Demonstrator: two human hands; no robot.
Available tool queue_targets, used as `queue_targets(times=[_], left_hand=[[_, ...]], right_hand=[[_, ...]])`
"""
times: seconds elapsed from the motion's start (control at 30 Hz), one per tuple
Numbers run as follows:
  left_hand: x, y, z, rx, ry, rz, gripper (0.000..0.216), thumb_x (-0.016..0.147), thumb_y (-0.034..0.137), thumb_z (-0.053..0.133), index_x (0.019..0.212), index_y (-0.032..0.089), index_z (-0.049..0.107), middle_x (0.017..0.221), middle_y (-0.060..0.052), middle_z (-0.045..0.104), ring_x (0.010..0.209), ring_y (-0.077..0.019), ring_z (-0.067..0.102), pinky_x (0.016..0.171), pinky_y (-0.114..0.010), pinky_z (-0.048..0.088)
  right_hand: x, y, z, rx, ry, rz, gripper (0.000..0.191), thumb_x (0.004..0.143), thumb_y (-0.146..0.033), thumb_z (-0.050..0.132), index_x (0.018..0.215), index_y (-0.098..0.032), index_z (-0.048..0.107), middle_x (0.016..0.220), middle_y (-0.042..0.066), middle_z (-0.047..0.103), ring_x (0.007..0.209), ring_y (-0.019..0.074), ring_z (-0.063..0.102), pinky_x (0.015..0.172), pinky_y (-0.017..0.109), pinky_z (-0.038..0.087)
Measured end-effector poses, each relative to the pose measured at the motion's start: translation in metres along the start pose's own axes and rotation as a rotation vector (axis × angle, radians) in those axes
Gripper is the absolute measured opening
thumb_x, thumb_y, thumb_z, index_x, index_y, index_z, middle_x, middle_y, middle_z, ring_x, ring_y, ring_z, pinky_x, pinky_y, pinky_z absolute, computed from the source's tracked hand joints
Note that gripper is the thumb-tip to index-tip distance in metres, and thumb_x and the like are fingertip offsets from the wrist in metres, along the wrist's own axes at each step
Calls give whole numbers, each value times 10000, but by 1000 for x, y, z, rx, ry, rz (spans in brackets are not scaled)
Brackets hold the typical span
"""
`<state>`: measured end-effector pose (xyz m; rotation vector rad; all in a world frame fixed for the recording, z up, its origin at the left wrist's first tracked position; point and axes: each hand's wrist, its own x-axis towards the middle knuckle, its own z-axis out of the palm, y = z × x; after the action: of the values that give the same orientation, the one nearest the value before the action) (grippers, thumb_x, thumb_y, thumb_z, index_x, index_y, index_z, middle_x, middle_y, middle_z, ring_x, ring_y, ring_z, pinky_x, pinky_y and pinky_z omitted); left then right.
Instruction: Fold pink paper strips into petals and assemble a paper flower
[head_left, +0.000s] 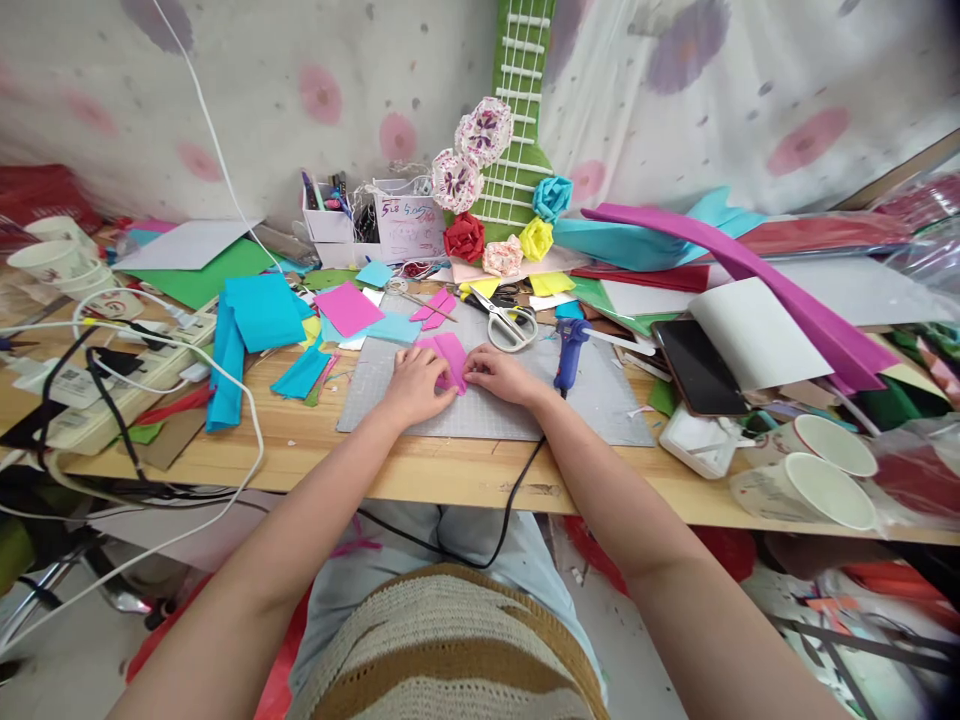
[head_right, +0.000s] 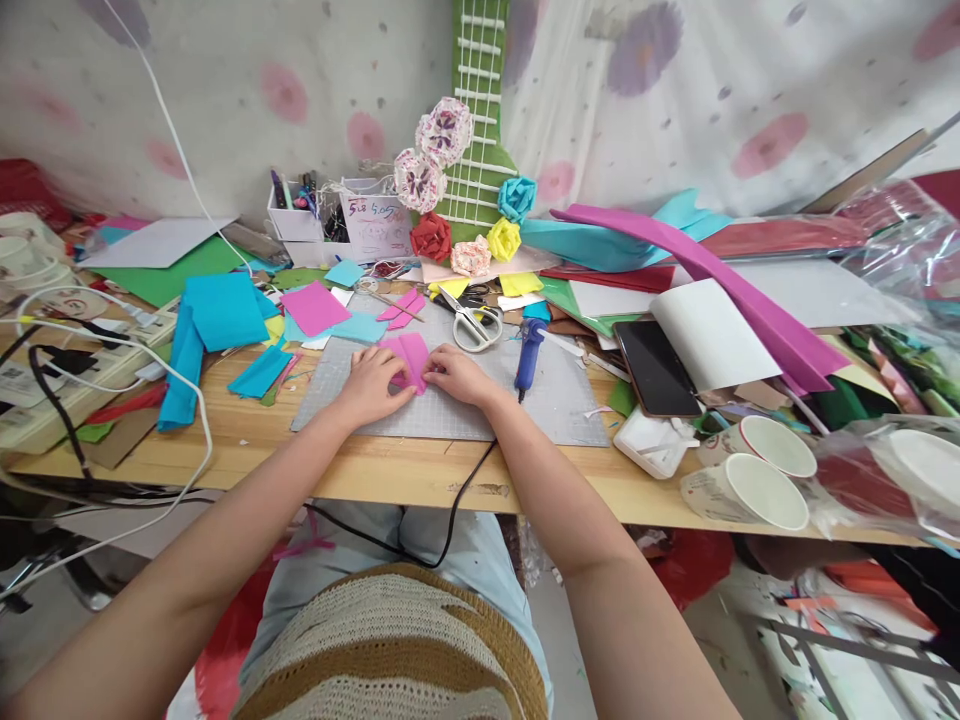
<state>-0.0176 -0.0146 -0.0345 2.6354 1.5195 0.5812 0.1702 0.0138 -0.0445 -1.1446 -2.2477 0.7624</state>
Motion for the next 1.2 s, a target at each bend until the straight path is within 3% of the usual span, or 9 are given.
queue_targets(times=[0.4, 0.8, 1.03, 1.2], left_hand=[[1, 5, 4, 45, -26, -94, 235, 697, 404, 600, 797, 207, 522, 912, -57, 549, 994, -253, 452, 842, -395, 296], [1, 5, 6, 40, -21, -87, 206, 743, 400, 552, 807, 205, 534, 912, -61, 550, 994, -254, 450, 866, -406, 290], [3, 6, 7, 39, -17, -113, 329, 742, 533, 543, 792, 207, 542, 906, -67, 550, 982, -255, 449, 863, -409, 296], [3, 5, 9, 32, -22, -121, 334, 716, 530, 583, 799, 210, 538, 906, -63, 548, 979, -251, 450, 858, -400, 298]], right_hand=[[2, -6, 10, -158, 82, 36, 30, 787, -177, 585, 809, -168, 603, 865, 16, 519, 773, 107, 505, 757, 230, 396], [2, -11, 11, -269, 106, 77, 87, 789, -225, 595, 854, -177, 565, 870, 22, 529, 783, 132, 512, 712, 241, 395], [2, -13, 12, -272, 102, 118, 66, 816, -232, 563, 857, -181, 560, 885, 27, 535, 807, 140, 518, 723, 249, 398], [3, -13, 10, -258, 83, 125, 69, 843, -204, 518, 872, -171, 570, 902, 34, 530, 816, 131, 519, 779, 252, 404]])
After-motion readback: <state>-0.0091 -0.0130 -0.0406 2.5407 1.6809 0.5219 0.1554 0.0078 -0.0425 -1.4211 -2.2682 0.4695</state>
